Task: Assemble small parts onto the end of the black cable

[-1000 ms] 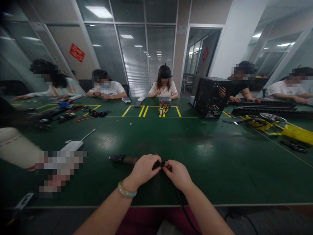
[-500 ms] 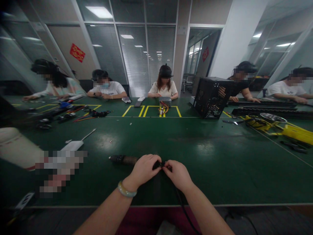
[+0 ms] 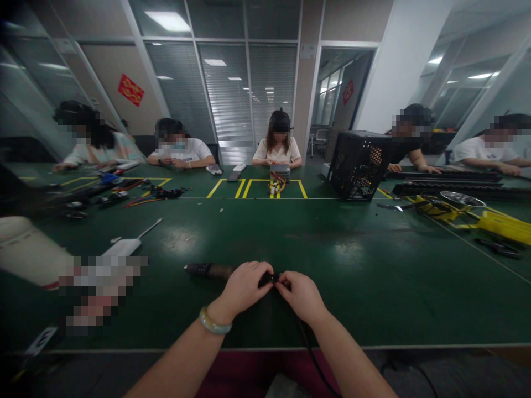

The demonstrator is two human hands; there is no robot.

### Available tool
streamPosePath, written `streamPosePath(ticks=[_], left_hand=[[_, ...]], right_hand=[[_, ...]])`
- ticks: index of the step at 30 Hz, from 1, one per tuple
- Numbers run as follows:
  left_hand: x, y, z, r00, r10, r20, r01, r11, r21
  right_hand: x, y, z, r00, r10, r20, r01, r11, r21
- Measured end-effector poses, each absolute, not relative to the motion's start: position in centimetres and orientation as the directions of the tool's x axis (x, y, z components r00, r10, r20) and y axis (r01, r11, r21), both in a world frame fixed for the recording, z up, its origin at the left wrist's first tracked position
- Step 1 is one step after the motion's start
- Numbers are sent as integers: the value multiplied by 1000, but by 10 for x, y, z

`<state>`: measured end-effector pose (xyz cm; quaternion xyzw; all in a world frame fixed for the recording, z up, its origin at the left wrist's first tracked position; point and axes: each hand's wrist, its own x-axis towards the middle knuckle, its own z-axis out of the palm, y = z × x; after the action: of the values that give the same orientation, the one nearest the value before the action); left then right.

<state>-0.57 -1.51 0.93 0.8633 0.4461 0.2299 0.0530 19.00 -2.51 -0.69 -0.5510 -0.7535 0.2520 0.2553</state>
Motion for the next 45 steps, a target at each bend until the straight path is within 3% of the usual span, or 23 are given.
streamPosePath(ticks=[9, 16, 45], left_hand=[[-6, -14, 11, 567, 749, 343, 697, -658, 285], [-6, -14, 9, 511, 787, 345, 735, -609, 299], [-7, -13, 10, 558, 755, 343, 699, -651, 296]], right_hand=[[191, -24, -8, -282, 950, 131, 691, 296, -660], [190, -25, -7, -267, 956, 117, 706, 277, -651], [190, -25, -8, -281, 951, 130, 703, 297, -646]])
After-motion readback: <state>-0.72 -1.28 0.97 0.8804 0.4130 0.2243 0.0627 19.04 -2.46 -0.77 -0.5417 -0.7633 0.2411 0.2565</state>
